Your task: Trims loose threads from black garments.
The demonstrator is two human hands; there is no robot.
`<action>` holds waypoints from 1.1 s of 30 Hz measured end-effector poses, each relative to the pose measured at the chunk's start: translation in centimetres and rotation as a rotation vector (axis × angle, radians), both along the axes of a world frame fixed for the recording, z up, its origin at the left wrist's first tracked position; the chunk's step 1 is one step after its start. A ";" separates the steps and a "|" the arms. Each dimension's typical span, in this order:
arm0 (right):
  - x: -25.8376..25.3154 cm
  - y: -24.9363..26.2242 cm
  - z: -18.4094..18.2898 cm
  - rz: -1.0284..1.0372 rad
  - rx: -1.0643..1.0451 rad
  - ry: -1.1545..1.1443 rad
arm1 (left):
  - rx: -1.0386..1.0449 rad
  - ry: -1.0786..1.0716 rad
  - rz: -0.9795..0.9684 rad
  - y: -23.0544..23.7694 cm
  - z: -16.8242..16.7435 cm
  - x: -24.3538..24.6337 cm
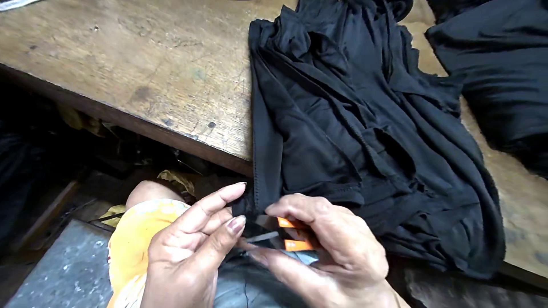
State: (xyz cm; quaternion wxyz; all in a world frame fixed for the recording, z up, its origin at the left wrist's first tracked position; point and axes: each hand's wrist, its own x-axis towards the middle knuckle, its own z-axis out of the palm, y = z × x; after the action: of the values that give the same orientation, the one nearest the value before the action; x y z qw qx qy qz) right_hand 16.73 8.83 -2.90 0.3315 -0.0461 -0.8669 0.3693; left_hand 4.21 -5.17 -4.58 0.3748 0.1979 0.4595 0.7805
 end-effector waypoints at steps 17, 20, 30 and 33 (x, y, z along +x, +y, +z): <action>2.5 -1.6 -0.1 -0.053 0.368 -0.139 | -0.082 -0.042 -0.075 0.2 -0.4 0.3; 2.6 -1.9 -0.1 -0.039 0.366 -0.163 | -0.129 -0.041 -0.072 0.5 -0.1 0.3; 3.0 -2.3 -0.5 0.027 0.231 -0.172 | -0.169 -0.042 -0.054 0.7 -0.3 0.6; 4.3 -1.3 -0.2 -0.119 0.231 -0.235 | -0.093 -0.052 -0.067 0.0 -0.7 0.0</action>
State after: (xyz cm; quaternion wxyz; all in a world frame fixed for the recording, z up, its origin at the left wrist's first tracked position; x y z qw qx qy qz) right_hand 21.04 7.53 -3.06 0.2523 -0.1018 -0.9321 0.2392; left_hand 4.24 -5.15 -5.31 0.4213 0.1754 0.4784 0.7503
